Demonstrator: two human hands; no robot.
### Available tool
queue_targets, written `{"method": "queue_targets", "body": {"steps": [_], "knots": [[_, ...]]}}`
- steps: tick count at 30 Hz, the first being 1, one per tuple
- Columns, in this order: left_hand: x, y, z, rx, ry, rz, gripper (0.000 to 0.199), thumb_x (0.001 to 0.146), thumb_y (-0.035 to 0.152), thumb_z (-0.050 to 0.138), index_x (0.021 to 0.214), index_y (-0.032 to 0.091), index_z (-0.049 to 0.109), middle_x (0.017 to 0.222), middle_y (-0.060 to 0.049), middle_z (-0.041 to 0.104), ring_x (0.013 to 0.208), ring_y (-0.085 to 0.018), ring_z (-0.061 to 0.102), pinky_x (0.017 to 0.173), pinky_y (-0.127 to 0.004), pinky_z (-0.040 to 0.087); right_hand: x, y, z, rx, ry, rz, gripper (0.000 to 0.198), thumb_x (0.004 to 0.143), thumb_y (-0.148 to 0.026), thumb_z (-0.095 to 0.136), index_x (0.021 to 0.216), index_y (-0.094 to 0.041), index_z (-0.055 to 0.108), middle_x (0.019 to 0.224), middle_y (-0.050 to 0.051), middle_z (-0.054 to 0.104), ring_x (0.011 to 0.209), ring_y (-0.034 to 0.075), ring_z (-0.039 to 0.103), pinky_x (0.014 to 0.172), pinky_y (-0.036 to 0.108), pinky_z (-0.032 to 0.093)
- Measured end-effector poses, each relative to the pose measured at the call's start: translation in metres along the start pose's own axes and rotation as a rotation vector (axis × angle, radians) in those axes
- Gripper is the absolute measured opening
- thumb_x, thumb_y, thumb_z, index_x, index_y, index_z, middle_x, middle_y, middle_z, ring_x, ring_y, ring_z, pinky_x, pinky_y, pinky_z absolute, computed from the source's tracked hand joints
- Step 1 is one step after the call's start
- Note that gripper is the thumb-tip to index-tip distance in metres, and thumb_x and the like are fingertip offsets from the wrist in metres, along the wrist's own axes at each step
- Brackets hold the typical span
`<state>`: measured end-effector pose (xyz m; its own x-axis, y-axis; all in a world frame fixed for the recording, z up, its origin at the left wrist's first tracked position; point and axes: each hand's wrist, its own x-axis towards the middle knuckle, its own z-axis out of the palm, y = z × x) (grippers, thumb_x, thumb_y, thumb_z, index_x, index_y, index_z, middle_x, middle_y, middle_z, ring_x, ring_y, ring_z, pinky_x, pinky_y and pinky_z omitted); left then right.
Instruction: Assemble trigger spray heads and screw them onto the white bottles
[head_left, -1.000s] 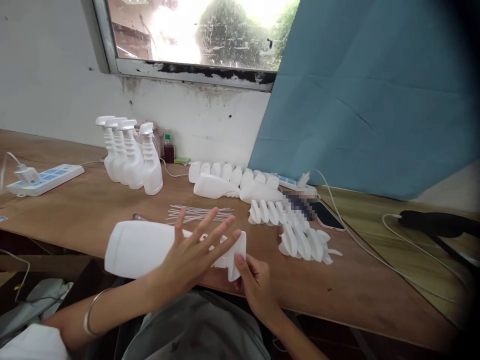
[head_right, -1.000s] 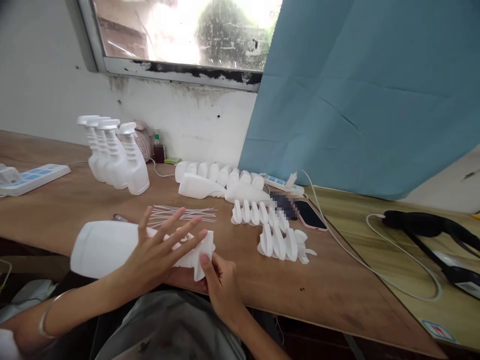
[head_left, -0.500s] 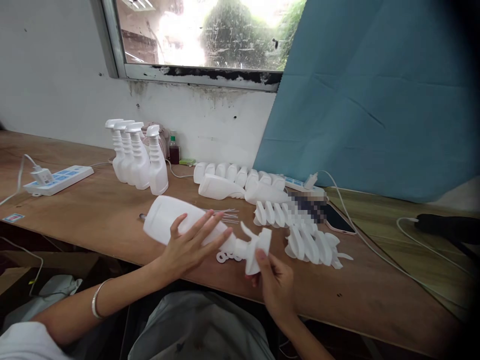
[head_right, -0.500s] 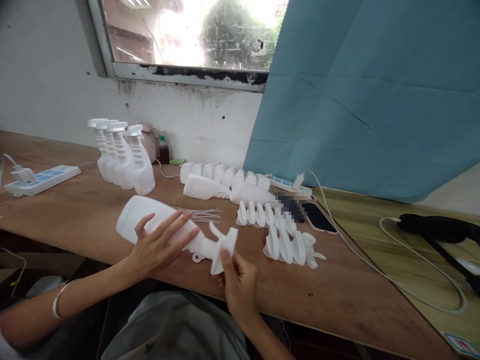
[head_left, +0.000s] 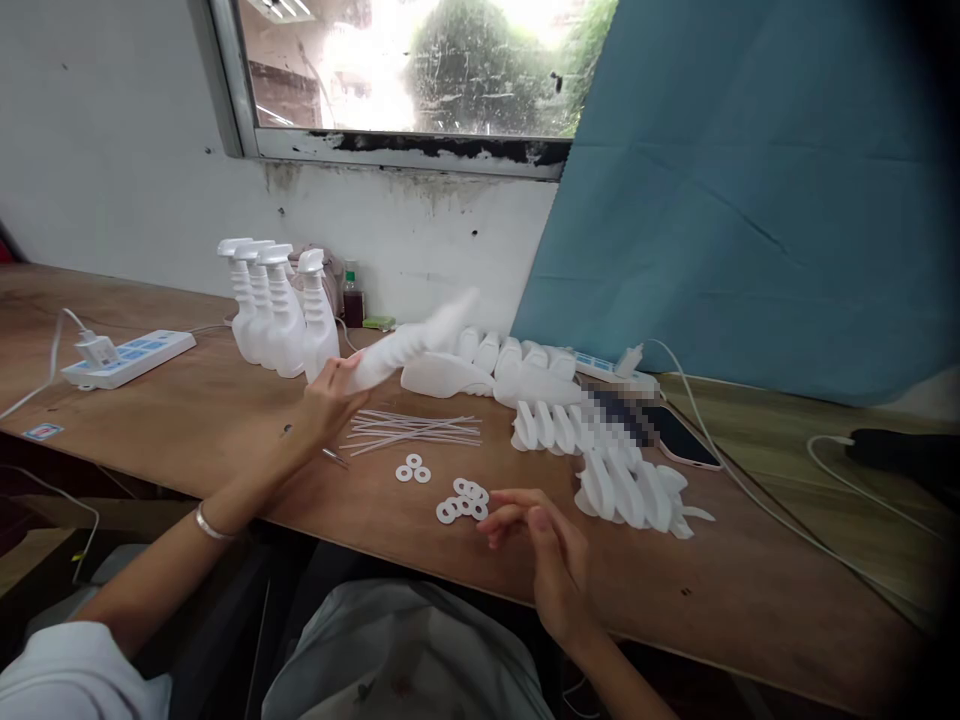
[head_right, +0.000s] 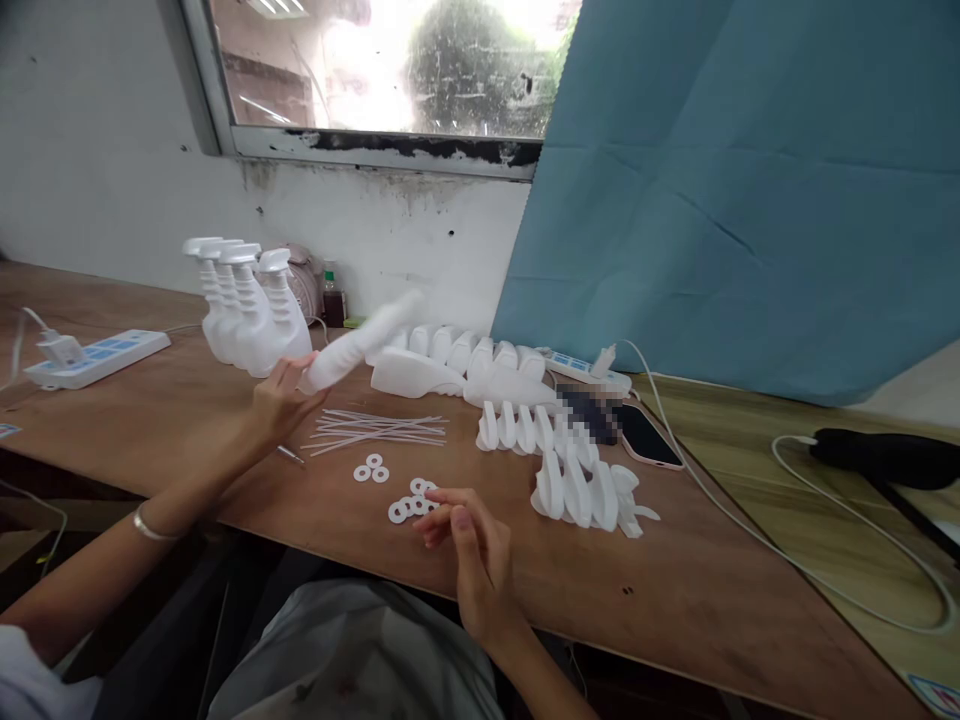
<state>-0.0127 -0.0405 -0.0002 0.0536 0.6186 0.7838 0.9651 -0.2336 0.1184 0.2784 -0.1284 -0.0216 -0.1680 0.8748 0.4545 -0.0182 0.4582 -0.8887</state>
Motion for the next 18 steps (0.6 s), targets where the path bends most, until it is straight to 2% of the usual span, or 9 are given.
{"method": "queue_targets", "body": {"steps": [2,4,8,12,18], "knots": [[0.006,-0.018,0.011,-0.006,-0.084,-0.205,0.047,0.08,0.036,0.053,0.121,0.014,0.043,0.109,-0.011,0.056,0.097,-0.022,0.058,0.079,-0.03,0.047,-0.001,0.002,-0.001,-0.073,-0.008,-0.004,0.03,0.09,-0.036,0.037,0.088,-0.018,0.06,0.068,0.002,0.064,0.057,0.013,0.057,0.058,0.025,0.047],[0.01,-0.035,0.018,0.005,-0.139,-0.302,0.049,0.079,0.04,0.053,0.118,0.011,0.045,0.105,-0.012,0.059,0.091,-0.022,0.059,0.077,-0.031,0.047,-0.001,0.005,-0.001,-0.139,-0.017,0.002,0.026,0.09,-0.035,0.039,0.088,-0.018,0.058,0.067,0.001,0.064,0.057,0.013,0.057,0.057,0.024,0.047],[0.015,-0.056,0.023,0.064,-0.172,-0.375,0.052,0.079,0.041,0.051,0.116,0.004,0.046,0.102,-0.016,0.06,0.093,-0.024,0.058,0.081,-0.032,0.044,0.002,0.006,-0.003,-0.326,-0.033,-0.019,0.02,0.088,-0.033,0.042,0.088,-0.019,0.057,0.07,0.001,0.064,0.062,0.014,0.06,0.06,0.025,0.047],[0.021,-0.066,0.021,0.122,-0.235,-0.411,0.053,0.079,0.043,0.049,0.115,0.004,0.046,0.097,-0.018,0.062,0.09,-0.027,0.059,0.078,-0.032,0.043,0.01,0.007,-0.01,-0.701,-0.028,-0.159,0.017,0.087,-0.029,0.042,0.088,-0.019,0.056,0.073,0.002,0.064,0.063,0.015,0.06,0.061,0.025,0.045],[0.036,-0.074,0.015,0.224,-0.348,-0.431,0.046,0.078,0.047,0.049,0.098,0.006,0.054,0.083,-0.02,0.064,0.084,-0.034,0.06,0.071,-0.037,0.043,0.033,0.017,-0.027,-1.193,0.054,-0.307,0.017,0.087,-0.024,0.041,0.083,-0.017,0.056,0.069,0.003,0.063,0.06,0.015,0.058,0.055,0.025,0.037]]}}
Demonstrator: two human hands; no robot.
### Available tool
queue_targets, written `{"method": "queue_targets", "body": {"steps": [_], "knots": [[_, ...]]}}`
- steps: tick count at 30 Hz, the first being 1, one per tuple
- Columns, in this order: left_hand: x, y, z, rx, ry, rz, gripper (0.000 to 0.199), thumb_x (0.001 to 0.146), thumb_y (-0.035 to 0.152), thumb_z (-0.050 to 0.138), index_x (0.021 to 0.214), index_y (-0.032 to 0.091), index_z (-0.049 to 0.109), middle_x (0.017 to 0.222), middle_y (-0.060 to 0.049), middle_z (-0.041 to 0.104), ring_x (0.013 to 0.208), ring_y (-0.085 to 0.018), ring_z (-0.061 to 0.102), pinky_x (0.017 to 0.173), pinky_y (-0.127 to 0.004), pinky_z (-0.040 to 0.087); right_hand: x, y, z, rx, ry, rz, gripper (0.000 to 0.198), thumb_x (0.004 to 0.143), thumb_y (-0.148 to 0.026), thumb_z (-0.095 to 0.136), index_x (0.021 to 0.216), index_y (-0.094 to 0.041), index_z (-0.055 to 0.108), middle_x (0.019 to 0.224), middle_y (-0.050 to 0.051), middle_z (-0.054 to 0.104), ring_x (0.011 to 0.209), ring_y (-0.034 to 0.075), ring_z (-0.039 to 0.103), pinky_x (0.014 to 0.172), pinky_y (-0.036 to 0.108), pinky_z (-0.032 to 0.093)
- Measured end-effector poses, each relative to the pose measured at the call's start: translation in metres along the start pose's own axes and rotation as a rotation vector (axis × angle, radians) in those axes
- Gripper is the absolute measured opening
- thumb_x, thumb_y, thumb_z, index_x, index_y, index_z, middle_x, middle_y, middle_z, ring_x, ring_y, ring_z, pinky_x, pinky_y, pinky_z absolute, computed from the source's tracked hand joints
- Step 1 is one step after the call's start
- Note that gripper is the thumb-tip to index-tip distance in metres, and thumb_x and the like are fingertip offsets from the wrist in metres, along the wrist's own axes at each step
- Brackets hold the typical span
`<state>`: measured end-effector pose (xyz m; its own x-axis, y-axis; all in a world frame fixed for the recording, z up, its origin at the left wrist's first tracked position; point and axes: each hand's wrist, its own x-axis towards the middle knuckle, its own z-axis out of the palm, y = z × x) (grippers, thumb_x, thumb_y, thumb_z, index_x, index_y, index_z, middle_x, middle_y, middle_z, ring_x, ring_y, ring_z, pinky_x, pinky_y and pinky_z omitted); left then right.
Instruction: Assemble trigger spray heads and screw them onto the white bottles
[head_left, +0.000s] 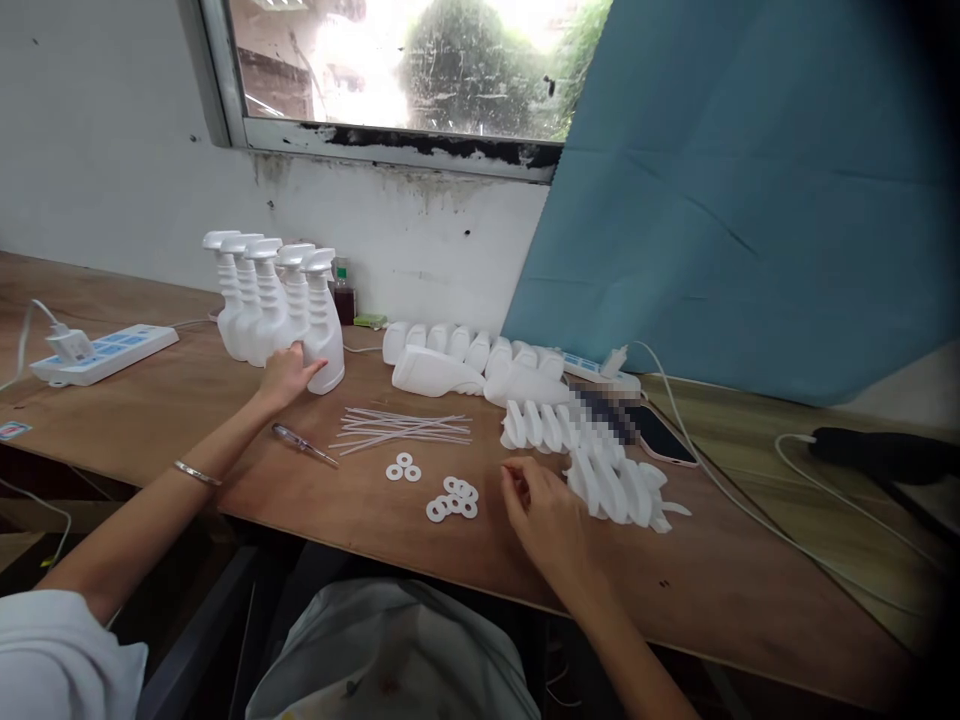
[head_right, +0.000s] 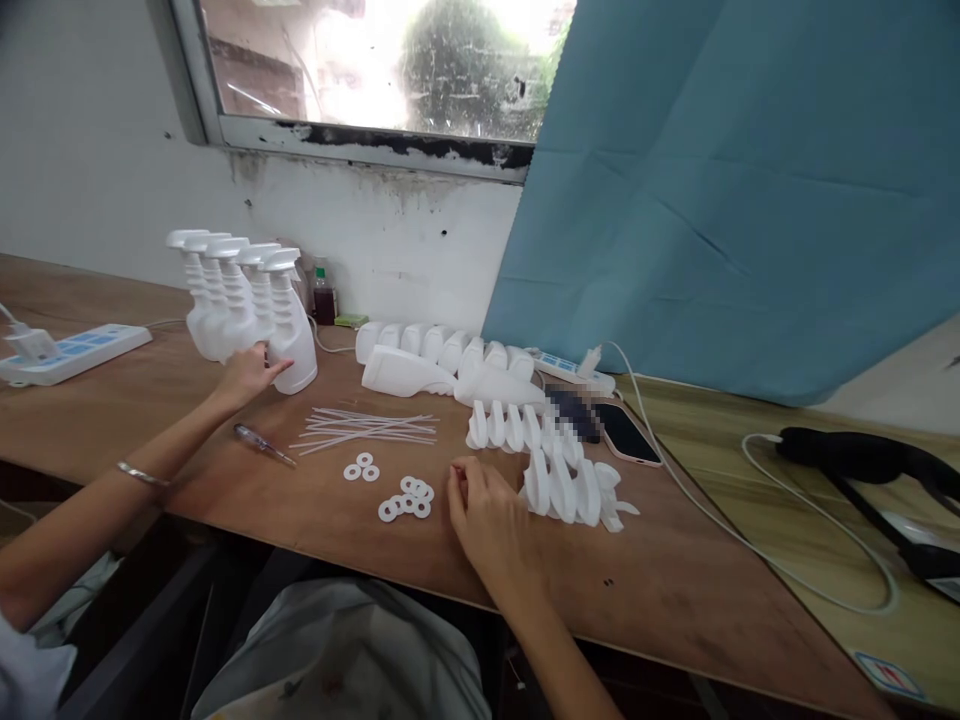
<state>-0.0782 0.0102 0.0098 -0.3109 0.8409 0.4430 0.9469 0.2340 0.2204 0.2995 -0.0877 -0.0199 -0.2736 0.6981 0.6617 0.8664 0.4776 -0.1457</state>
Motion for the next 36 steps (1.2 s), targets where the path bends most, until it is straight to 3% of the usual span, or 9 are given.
{"method": "queue_targets", "body": {"steps": [6,11,14,16,19,24,28,33,36], "knots": [[-0.008,0.001,-0.026,0.11,-0.059,-0.068,0.056,0.074,0.058,0.049,0.083,0.003,0.059,0.079,-0.024,0.062,0.081,-0.041,0.059,0.066,-0.046,0.043,0.046,0.008,0.004,-0.49,-0.14,-0.103,0.023,0.08,-0.006,0.042,0.096,-0.017,0.055,0.086,0.01,0.061,0.079,0.023,0.056,0.053,0.027,0.034],[-0.059,0.033,-0.06,0.124,-0.147,0.042,0.043,0.076,0.052,0.049,0.087,0.013,0.063,0.072,-0.012,0.064,0.072,-0.032,0.061,0.063,-0.041,0.043,0.064,0.013,0.026,-0.602,-0.251,-0.171,0.026,0.076,-0.001,0.044,0.091,-0.014,0.059,0.09,0.015,0.06,0.082,0.026,0.054,0.059,0.031,0.038],[-0.102,0.068,-0.061,-0.097,-0.309,0.453,0.023,0.082,0.039,0.047,0.084,0.023,0.064,0.078,-0.004,0.066,0.071,-0.02,0.06,0.061,-0.028,0.042,0.06,0.014,0.041,-0.608,-0.283,-0.236,0.025,0.075,0.002,0.043,0.083,-0.012,0.063,0.096,0.018,0.06,0.086,0.028,0.055,0.066,0.035,0.04],[-0.127,0.09,-0.052,-0.203,-0.319,0.74,0.023,0.085,0.028,0.043,0.083,0.022,0.064,0.081,-0.004,0.064,0.074,-0.017,0.058,0.064,-0.026,0.042,0.056,0.013,0.047,-0.615,-0.286,-0.263,0.027,0.077,0.002,0.041,0.082,-0.01,0.064,0.099,0.02,0.06,0.088,0.029,0.054,0.067,0.038,0.04],[-0.151,0.111,-0.033,-0.148,-0.279,0.909,0.023,0.086,0.024,0.044,0.076,0.02,0.064,0.08,-0.004,0.062,0.078,-0.018,0.054,0.069,-0.03,0.04,0.053,0.015,0.05,-0.603,-0.283,-0.312,0.027,0.08,0.0,0.038,0.083,-0.008,0.065,0.095,0.02,0.061,0.09,0.03,0.053,0.07,0.039,0.041],[-0.161,0.12,-0.011,-0.182,-0.293,0.858,0.019,0.079,0.038,0.057,0.085,0.023,0.066,0.089,-0.004,0.061,0.089,-0.022,0.052,0.076,-0.034,0.04,0.049,0.019,0.039,-0.522,-0.3,-0.391,0.029,0.082,0.0,0.038,0.085,-0.012,0.063,0.09,0.013,0.062,0.088,0.026,0.054,0.068,0.033,0.044],[-0.162,0.119,-0.005,-0.264,-0.322,0.809,0.019,0.078,0.037,0.058,0.081,0.019,0.064,0.089,-0.005,0.061,0.09,-0.022,0.053,0.077,-0.034,0.04,0.036,0.011,0.018,-0.343,-0.261,-0.367,0.033,0.084,-0.003,0.037,0.106,-0.017,0.057,0.103,0.01,0.061,0.094,0.023,0.053,0.072,0.031,0.047],[-0.165,0.115,-0.004,-0.621,-0.411,0.549,0.015,0.075,0.031,0.062,0.073,0.016,0.063,0.068,-0.002,0.062,0.067,-0.015,0.054,0.064,-0.027,0.041,0.009,-0.011,0.001,0.523,-0.116,0.011,0.034,0.089,-0.019,0.042,0.122,-0.023,0.044,0.118,0.006,0.055,0.105,0.018,0.054,0.087,0.031,0.046],[-0.165,0.112,-0.015,-0.953,-0.448,0.347,0.018,0.076,0.033,0.062,0.074,0.015,0.063,0.064,0.0,0.061,0.057,-0.011,0.049,0.055,-0.022,0.038,-0.006,-0.024,0.002,0.784,-0.099,0.18,0.035,0.088,-0.024,0.045,0.123,-0.025,0.044,0.122,0.006,0.053,0.106,0.018,0.054,0.086,0.032,0.048]]}}
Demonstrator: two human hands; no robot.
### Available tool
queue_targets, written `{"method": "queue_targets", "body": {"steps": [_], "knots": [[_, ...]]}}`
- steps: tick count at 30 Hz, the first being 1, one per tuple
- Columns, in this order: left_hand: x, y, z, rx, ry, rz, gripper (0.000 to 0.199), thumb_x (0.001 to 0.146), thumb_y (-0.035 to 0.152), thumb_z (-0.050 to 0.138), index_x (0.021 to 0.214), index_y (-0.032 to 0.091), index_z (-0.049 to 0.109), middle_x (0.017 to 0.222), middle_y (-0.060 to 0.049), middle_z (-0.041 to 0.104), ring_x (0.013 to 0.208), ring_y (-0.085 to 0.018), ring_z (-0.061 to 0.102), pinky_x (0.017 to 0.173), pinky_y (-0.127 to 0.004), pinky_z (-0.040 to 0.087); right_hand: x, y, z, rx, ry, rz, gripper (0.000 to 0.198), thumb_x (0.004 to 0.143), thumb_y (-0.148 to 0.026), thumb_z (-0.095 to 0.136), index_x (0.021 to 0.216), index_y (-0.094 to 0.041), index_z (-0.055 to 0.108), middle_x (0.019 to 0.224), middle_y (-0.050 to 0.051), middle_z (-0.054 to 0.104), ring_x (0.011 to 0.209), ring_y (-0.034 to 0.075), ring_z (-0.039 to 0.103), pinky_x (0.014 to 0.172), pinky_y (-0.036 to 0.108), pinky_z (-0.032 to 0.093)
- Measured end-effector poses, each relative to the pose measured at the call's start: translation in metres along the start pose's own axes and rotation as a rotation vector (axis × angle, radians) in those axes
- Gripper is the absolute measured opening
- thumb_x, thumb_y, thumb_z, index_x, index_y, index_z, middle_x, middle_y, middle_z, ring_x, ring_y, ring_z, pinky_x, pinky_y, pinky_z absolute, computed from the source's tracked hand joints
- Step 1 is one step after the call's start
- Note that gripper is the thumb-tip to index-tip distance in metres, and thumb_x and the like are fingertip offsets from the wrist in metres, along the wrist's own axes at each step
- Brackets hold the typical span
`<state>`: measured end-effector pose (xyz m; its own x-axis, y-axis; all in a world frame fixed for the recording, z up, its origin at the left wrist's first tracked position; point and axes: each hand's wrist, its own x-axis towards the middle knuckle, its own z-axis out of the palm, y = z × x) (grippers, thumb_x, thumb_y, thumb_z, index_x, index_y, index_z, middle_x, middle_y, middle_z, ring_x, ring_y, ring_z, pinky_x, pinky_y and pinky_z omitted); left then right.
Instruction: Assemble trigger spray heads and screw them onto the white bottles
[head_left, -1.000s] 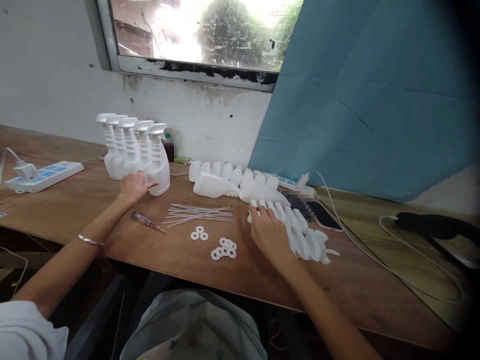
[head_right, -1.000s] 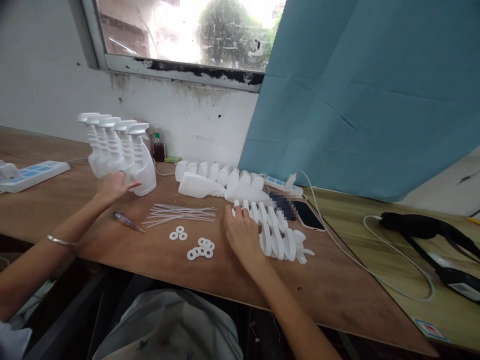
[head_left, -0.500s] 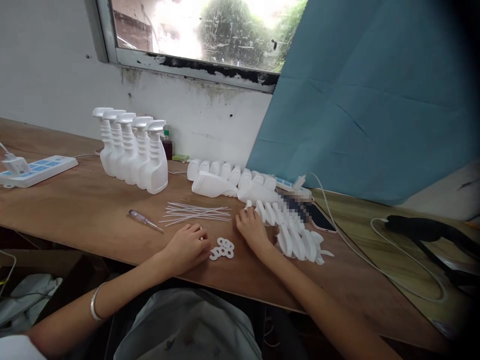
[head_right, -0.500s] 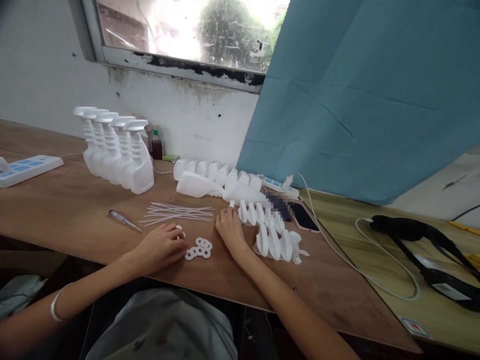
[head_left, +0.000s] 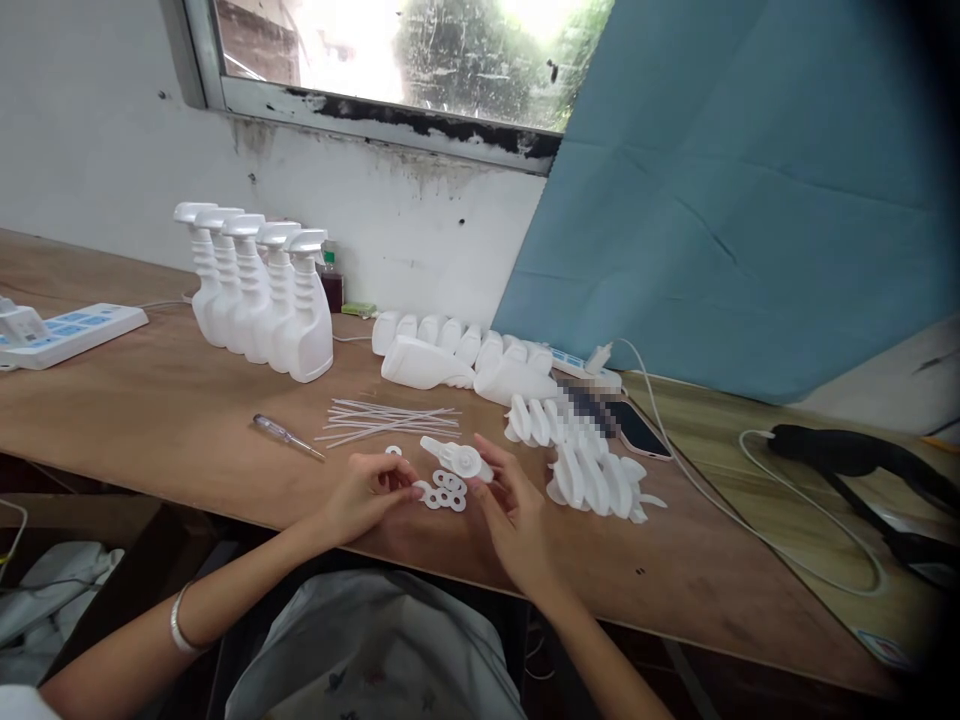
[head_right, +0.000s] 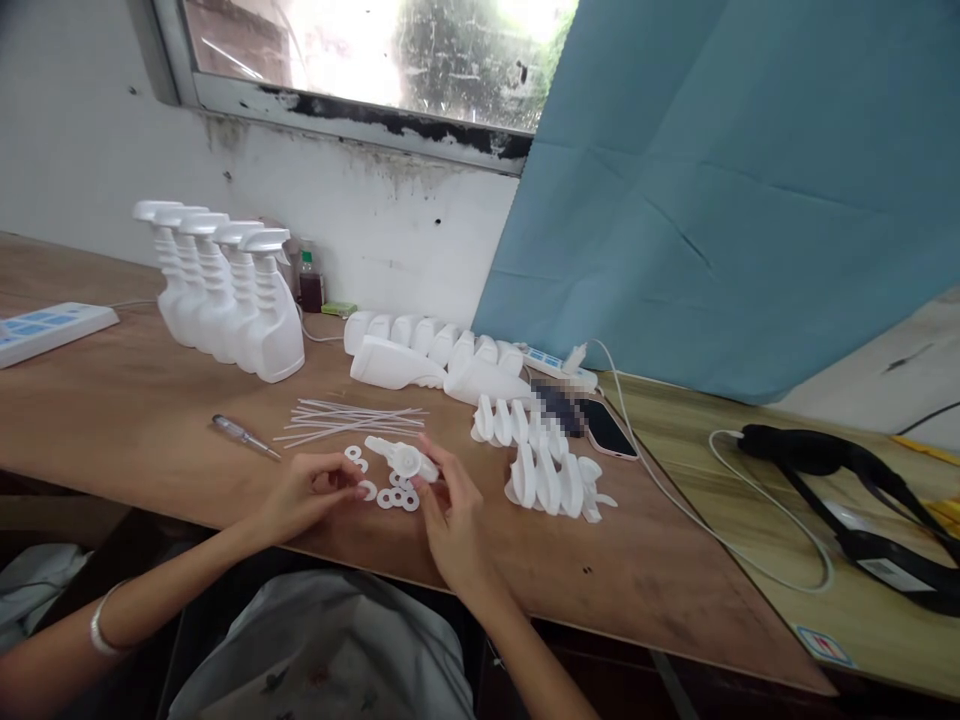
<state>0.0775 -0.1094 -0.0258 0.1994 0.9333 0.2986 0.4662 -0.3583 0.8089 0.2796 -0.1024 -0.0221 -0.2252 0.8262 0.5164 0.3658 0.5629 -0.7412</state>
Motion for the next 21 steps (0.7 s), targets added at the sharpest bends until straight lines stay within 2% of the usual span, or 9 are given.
{"method": "queue_targets", "body": {"steps": [2,4,8,14,18,21], "knots": [[-0.003,0.008,-0.006,-0.145,0.055,0.012,0.02,0.075,0.035,0.062,0.077,0.015,0.065,0.069,-0.001,0.063,0.058,-0.011,0.048,0.055,-0.022,0.037,-0.007,-0.002,0.007,0.082,-0.038,0.035,0.034,0.088,-0.024,0.045,0.122,-0.027,0.046,0.12,0.005,0.054,0.106,0.018,0.054,0.088,0.032,0.046],[-0.006,0.017,-0.01,-0.196,0.098,0.051,0.018,0.077,0.033,0.061,0.079,0.016,0.066,0.072,-0.001,0.063,0.059,-0.01,0.046,0.055,-0.022,0.036,-0.013,-0.004,0.015,0.13,-0.105,0.055,0.033,0.088,-0.025,0.047,0.121,-0.028,0.047,0.118,0.004,0.055,0.105,0.017,0.055,0.089,0.032,0.046],[-0.011,0.023,-0.011,-0.069,0.186,0.129,0.013,0.077,0.029,0.062,0.08,0.019,0.068,0.065,0.0,0.057,0.06,-0.011,0.042,0.056,-0.022,0.035,-0.02,-0.007,0.027,0.201,-0.164,0.086,0.033,0.087,-0.026,0.049,0.12,-0.028,0.047,0.117,0.004,0.056,0.101,0.016,0.057,0.086,0.03,0.047],[-0.013,0.017,-0.006,0.042,0.123,0.116,0.014,0.078,0.028,0.059,0.085,0.021,0.069,0.076,-0.002,0.054,0.073,-0.014,0.05,0.065,-0.025,0.039,-0.025,-0.006,0.032,0.15,-0.225,0.028,0.028,0.086,-0.025,0.049,0.114,-0.025,0.05,0.112,0.004,0.058,0.099,0.017,0.057,0.085,0.031,0.047],[-0.012,0.014,-0.005,0.075,0.118,0.092,0.011,0.075,0.027,0.062,0.079,0.019,0.067,0.083,-0.004,0.054,0.086,-0.018,0.052,0.076,-0.03,0.041,-0.026,-0.003,0.032,0.138,-0.219,0.057,0.033,0.085,-0.025,0.05,0.118,-0.024,0.046,0.107,0.005,0.059,0.097,0.018,0.057,0.086,0.034,0.046],[-0.011,0.013,-0.006,0.027,0.057,0.069,0.017,0.074,0.026,0.063,0.089,0.019,0.062,0.09,-0.003,0.057,0.091,-0.018,0.053,0.079,-0.029,0.041,-0.025,-0.001,0.032,0.125,-0.233,0.07,0.038,0.084,-0.023,0.052,0.12,-0.026,0.043,0.106,0.004,0.06,0.095,0.017,0.057,0.088,0.035,0.045]]}}
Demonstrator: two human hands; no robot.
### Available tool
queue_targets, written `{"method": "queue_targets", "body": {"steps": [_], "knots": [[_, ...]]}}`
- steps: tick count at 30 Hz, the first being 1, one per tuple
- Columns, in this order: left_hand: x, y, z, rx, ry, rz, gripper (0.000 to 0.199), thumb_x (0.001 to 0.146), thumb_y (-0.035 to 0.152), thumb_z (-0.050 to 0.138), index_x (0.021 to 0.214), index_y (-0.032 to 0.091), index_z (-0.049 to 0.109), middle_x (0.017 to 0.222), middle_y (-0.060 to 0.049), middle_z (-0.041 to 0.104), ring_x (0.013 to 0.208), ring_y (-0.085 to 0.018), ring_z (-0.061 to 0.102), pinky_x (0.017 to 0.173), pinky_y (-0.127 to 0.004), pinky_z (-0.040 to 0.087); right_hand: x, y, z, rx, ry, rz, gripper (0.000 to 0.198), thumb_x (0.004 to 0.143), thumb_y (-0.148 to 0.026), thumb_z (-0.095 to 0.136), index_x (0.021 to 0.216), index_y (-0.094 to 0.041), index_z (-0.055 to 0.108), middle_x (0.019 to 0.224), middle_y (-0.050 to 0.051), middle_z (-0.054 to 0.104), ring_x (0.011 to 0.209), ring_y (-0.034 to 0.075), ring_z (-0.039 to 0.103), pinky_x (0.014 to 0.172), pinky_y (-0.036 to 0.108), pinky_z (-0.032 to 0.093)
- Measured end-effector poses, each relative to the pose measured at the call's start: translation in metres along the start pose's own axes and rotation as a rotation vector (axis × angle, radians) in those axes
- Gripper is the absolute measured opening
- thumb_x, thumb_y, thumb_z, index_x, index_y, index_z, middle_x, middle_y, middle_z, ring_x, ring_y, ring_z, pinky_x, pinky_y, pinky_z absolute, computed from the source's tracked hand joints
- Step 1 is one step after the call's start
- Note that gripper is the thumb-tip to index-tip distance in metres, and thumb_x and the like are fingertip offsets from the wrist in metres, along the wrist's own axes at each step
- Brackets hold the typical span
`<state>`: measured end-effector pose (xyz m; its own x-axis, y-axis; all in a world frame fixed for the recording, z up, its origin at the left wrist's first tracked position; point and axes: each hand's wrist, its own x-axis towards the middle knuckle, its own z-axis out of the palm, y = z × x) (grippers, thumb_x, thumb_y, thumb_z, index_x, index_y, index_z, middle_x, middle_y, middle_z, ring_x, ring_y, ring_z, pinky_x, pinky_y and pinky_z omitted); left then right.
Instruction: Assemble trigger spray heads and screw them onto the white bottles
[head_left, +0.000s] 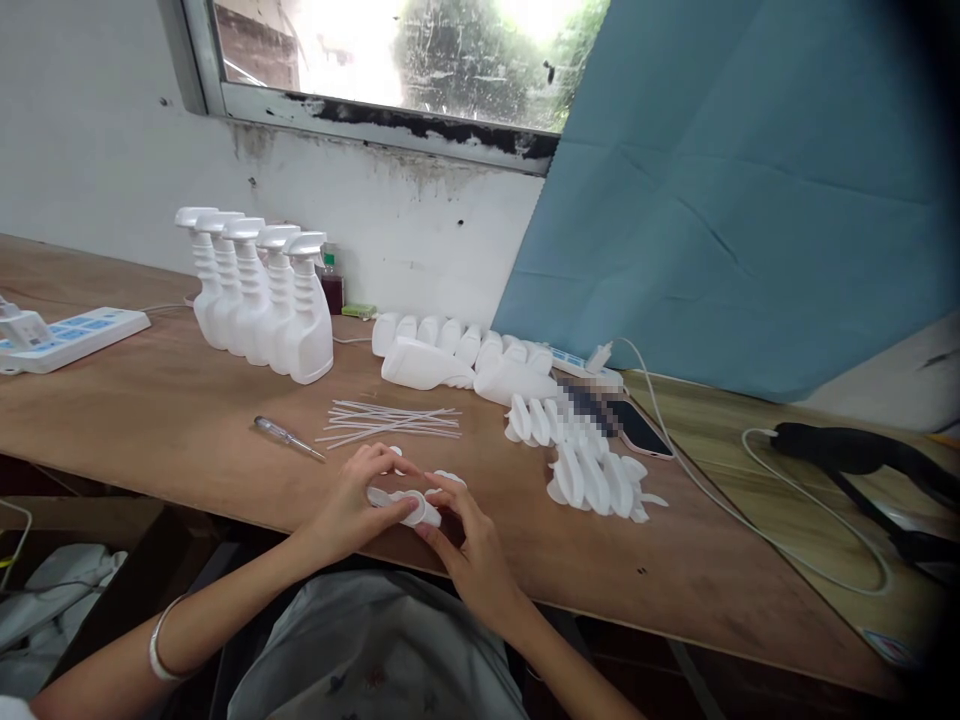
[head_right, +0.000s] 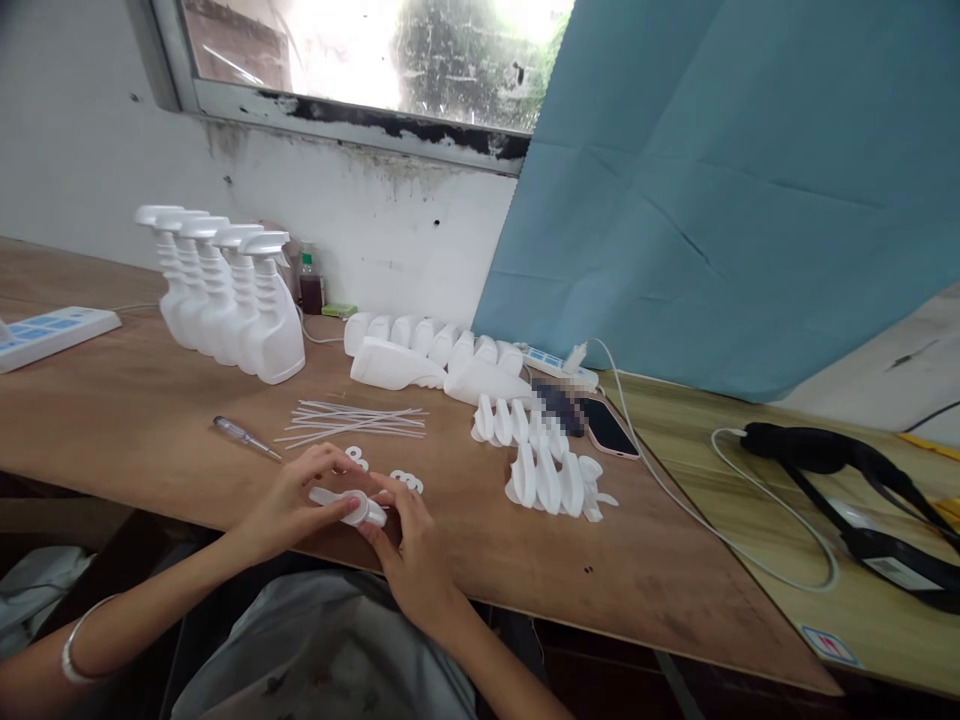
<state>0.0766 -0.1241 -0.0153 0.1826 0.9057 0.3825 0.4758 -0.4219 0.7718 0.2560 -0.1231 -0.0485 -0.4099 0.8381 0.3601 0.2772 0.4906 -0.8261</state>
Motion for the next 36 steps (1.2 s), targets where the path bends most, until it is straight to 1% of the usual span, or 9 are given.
{"method": "queue_targets", "body": {"steps": [4,9,12,14,17,21,29,32,36], "knots": [[-0.001,-0.001,-0.001,-0.097,-0.106,0.002,0.02,0.08,0.03,0.057,0.096,0.019,0.054,0.087,0.0,0.06,0.079,-0.012,0.056,0.072,-0.024,0.043,0.002,-0.002,-0.002,-0.019,-0.024,-0.022,0.035,0.085,-0.02,0.05,0.119,-0.027,0.044,0.108,0.003,0.059,0.096,0.016,0.057,0.087,0.033,0.044],[-0.002,-0.005,-0.004,0.034,-0.199,0.125,0.022,0.074,0.034,0.063,0.087,0.018,0.053,0.085,0.0,0.06,0.076,-0.013,0.055,0.068,-0.023,0.043,0.002,-0.002,-0.003,-0.168,0.004,-0.138,0.025,0.085,-0.017,0.047,0.108,-0.024,0.052,0.107,0.005,0.059,0.098,0.017,0.056,0.086,0.032,0.045],[-0.002,-0.012,-0.005,0.125,-0.205,0.194,0.019,0.076,0.034,0.061,0.083,0.017,0.054,0.082,-0.001,0.06,0.075,-0.013,0.055,0.067,-0.022,0.042,-0.001,0.0,-0.001,-0.31,0.034,-0.242,0.025,0.083,-0.014,0.048,0.106,-0.022,0.051,0.112,0.008,0.055,0.102,0.019,0.054,0.088,0.034,0.045],[-0.002,-0.016,-0.005,0.15,-0.213,0.249,0.017,0.078,0.033,0.059,0.082,0.017,0.055,0.084,-0.003,0.061,0.077,-0.014,0.055,0.068,-0.022,0.043,-0.003,0.0,-0.001,-0.397,0.05,-0.287,0.025,0.082,-0.014,0.048,0.106,-0.021,0.049,0.112,0.009,0.055,0.1,0.02,0.055,0.084,0.034,0.046],[-0.002,-0.021,-0.005,0.16,-0.248,0.351,0.014,0.082,0.03,0.055,0.083,0.016,0.057,0.092,-0.005,0.06,0.08,-0.013,0.055,0.071,-0.022,0.043,-0.002,-0.003,-0.003,-0.547,0.037,-0.334,0.023,0.08,-0.016,0.051,0.102,-0.021,0.052,0.108,0.009,0.057,0.091,0.021,0.056,0.078,0.035,0.047],[-0.001,-0.021,-0.006,0.194,-0.251,0.422,0.014,0.084,0.029,0.053,0.086,0.016,0.059,0.09,-0.005,0.06,0.078,-0.013,0.055,0.071,-0.021,0.043,0.003,-0.007,-0.009,-0.698,-0.006,-0.354,0.026,0.079,-0.021,0.054,0.105,-0.023,0.053,0.105,0.007,0.059,0.089,0.023,0.056,0.074,0.038,0.047],[-0.002,-0.019,-0.008,0.243,-0.254,0.428,0.018,0.085,0.031,0.05,0.09,0.017,0.059,0.092,-0.006,0.061,0.08,-0.014,0.057,0.073,-0.022,0.044,0.006,-0.006,-0.014,-0.647,-0.071,-0.363,0.024,0.082,-0.023,0.052,0.106,-0.022,0.054,0.101,0.007,0.06,0.089,0.021,0.056,0.076,0.035,0.046],[-0.002,-0.015,-0.011,0.297,-0.286,0.421,0.02,0.087,0.031,0.046,0.091,0.017,0.06,0.093,-0.007,0.061,0.082,-0.014,0.057,0.074,-0.023,0.044,0.008,-0.009,-0.015,-0.64,-0.096,-0.362,0.021,0.083,-0.023,0.051,0.104,-0.022,0.055,0.098,0.007,0.06,0.086,0.021,0.056,0.074,0.035,0.046],[-0.002,-0.006,-0.014,0.377,-0.339,0.425,0.021,0.09,0.025,0.04,0.09,0.016,0.059,0.097,-0.008,0.059,0.085,-0.016,0.056,0.075,-0.025,0.043,0.013,-0.017,-0.017,-0.668,-0.141,-0.378,0.02,0.086,-0.023,0.048,0.104,-0.022,0.054,0.099,0.007,0.061,0.09,0.022,0.055,0.077,0.036,0.045]]}}
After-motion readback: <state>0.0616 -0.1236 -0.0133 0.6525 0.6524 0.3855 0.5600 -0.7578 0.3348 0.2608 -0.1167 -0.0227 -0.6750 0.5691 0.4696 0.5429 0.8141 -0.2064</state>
